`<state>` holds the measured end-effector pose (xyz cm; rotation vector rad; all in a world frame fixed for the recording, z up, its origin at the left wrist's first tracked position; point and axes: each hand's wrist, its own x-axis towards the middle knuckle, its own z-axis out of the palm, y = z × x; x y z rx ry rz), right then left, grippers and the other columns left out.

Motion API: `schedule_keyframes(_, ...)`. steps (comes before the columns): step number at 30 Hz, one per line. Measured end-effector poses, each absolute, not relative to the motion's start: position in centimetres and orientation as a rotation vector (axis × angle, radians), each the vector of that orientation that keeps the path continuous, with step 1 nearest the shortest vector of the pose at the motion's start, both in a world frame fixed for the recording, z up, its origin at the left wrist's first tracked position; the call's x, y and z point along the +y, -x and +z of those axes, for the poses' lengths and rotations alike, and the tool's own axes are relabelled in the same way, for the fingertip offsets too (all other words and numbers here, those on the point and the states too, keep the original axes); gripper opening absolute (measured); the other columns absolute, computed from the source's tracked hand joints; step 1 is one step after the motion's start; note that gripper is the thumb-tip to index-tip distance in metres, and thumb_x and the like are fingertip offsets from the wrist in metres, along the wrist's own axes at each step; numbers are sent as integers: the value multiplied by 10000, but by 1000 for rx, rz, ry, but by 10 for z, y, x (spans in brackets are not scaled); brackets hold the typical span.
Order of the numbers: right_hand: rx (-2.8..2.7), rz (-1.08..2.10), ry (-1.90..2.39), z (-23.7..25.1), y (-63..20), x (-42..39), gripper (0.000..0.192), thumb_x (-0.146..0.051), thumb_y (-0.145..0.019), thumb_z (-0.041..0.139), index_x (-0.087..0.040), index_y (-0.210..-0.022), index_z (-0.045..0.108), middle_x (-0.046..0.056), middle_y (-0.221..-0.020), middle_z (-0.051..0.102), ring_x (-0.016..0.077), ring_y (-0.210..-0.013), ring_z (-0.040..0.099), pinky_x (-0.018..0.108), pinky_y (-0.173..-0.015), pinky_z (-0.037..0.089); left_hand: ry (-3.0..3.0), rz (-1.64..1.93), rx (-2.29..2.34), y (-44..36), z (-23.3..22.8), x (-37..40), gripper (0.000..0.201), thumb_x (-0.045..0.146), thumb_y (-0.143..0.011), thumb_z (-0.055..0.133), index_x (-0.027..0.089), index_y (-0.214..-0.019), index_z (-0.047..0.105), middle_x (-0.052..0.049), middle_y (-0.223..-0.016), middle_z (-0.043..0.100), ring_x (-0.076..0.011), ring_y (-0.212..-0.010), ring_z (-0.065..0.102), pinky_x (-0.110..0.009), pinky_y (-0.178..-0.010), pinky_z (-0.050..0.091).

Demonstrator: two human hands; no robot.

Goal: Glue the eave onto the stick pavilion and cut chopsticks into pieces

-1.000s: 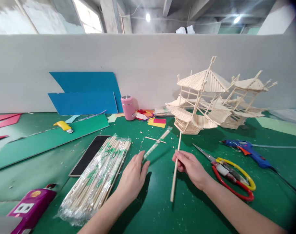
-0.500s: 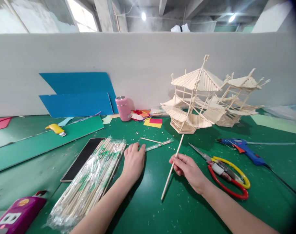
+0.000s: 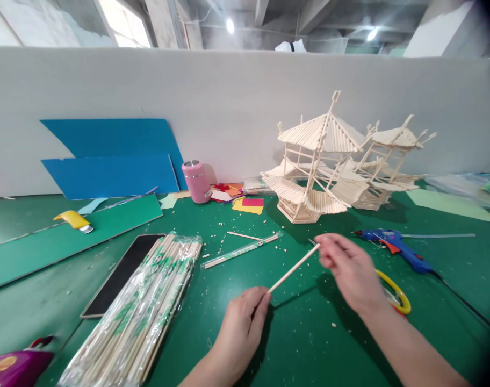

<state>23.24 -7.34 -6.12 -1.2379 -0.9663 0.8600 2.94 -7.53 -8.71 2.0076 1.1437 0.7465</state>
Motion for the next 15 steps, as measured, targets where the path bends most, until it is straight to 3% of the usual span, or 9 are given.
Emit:
schedule_keyframes(3,-1002,438,1614,-68,-281,-100,250,-434,-755,529,-223,-866,605,6,-694,554,137,-611,511,238,-534,412,-2036,831,1142,-22,-92,-75,232,247,-865,351,170,-780,551,-18,-656,568,-124,-586,511,-199,-566,371)
schedule_keyframes(5,-1168,325,1891,-85,-310,-125,300,-462,-733,530,-245,-932,589,51,-922,599,209,-780,571,285,-611,458,-2050,893,1138,-20,-92,-75,207,238,-862,360,175,-805,548,-21,-670,574,-126,-596,517,-200,-574,381)
schedule_keyframes(8,-1599,170,2006,-118,-336,-155,474,-446,-738,525,-252,-1165,452,97,-1198,482,294,-1048,486,383,-786,445,-2054,925,1140,-20,-91,-74,199,234,-858,371,175,-801,552,-22,-666,573,-127,-596,519,-200,-568,385)
schedule_keyframes(11,-1820,38,2058,-136,-345,-163,501,-442,-779,464,-236,-1229,390,116,-1223,468,303,-1075,473,434,-838,421,-2018,913,1157,-21,-90,-74,214,244,-859,369,175,-779,555,-13,-632,561,-120,-562,504,-194,-539,376)
schedule_keyframes(15,-1956,11,2057,-136,-354,-156,448,-430,-809,419,-268,-1226,415,80,-1177,522,275,-1031,520,406,-819,452,-1992,906,1184,-21,-90,-73,227,254,-862,366,173,-764,554,-3,-609,541,-114,-546,484,-191,-532,364)
